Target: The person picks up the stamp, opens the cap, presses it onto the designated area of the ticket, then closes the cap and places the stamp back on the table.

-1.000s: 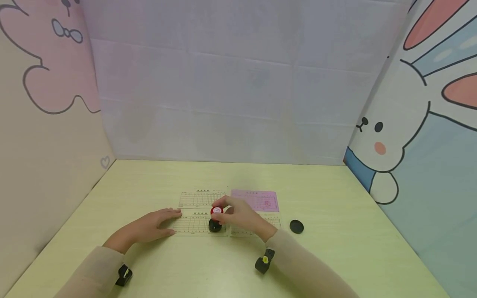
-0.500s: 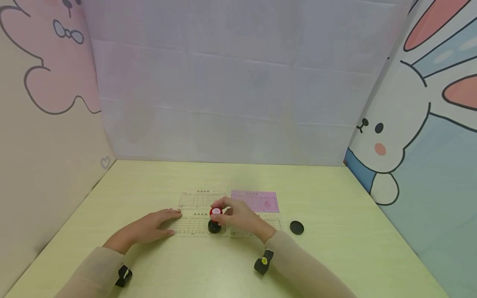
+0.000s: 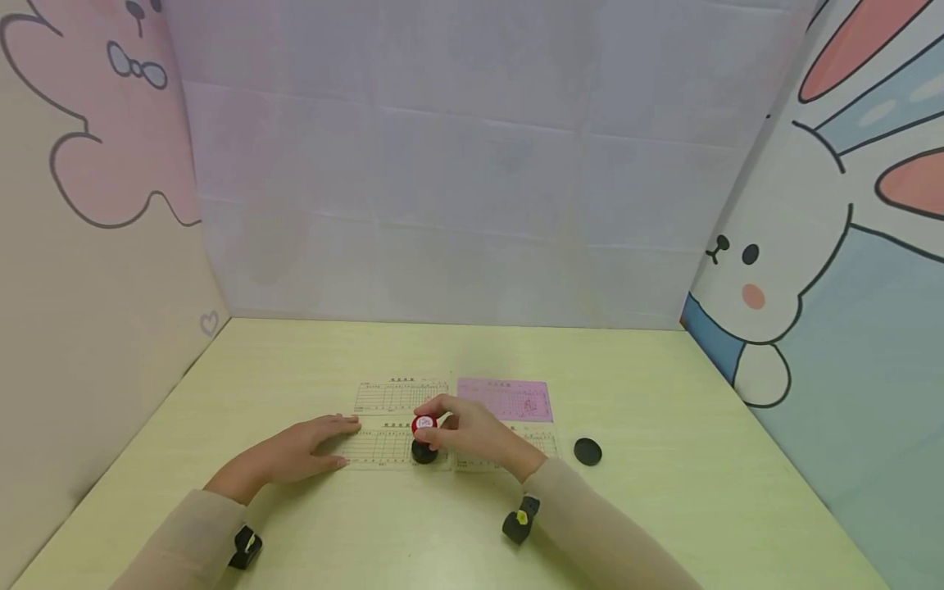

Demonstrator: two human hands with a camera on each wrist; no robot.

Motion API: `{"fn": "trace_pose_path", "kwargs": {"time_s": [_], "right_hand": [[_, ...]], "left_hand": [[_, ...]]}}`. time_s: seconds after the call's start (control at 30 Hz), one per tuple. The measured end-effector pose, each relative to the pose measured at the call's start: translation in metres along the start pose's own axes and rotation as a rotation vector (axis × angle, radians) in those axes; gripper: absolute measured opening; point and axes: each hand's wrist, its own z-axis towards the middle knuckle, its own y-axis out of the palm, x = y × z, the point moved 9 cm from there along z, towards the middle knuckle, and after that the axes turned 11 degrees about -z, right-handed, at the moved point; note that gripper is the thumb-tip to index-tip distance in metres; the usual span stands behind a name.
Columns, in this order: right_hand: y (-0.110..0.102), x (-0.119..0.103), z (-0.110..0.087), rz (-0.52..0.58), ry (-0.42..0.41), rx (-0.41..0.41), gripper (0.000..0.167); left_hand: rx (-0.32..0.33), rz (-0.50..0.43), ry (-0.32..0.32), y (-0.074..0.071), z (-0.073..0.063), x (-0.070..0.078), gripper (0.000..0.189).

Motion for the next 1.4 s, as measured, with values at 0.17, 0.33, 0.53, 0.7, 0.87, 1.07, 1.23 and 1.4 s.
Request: {"fn": "trace_pose_path", "kwargs": {"time_s": [0.17,0.33,0.53,0.7,0.87,1.07,1.23,1.4], "right_hand": [[0.002,0.001,0.0,0.04,-0.01,0.001,0.024],[0.004,0.0,0.001,0.043,-0.041,-0.009,0.023],[0.006,0.002,0.002,0.029,-0.046,-0.015,0.024],[0.007,0.003,0.003,0.009,-0.047,-0.014,0.023],[0.007,0.001,0.003,0.006,-0.056,-0.006,0.024],[0.006,-0.005,0.003,-0.03,-0.07,-0.013,0.025],[0.005,-0.011,0.002,-0.082,-0.105,-0.02,0.026],[0.005,-0.013,0.003,-0.151,-0.111,-0.016,0.025]], "left_hand": [[0.001,0.005,-0.001,0.0,-0.001,-0.001,0.058],[0.001,0.005,0.002,0.001,-0.001,-0.004,0.058],[0.003,0.006,0.006,0.001,0.0,-0.006,0.058],[-0.001,-0.005,-0.016,0.001,0.001,-0.009,0.058],[-0.003,0.0,-0.021,0.001,0.001,-0.009,0.058],[-0.001,0.01,-0.011,0.0,0.0,-0.007,0.058],[-0.003,0.011,-0.006,0.0,0.0,-0.003,0.058],[0.002,0.006,-0.01,-0.001,0.001,-0.004,0.057]]}}
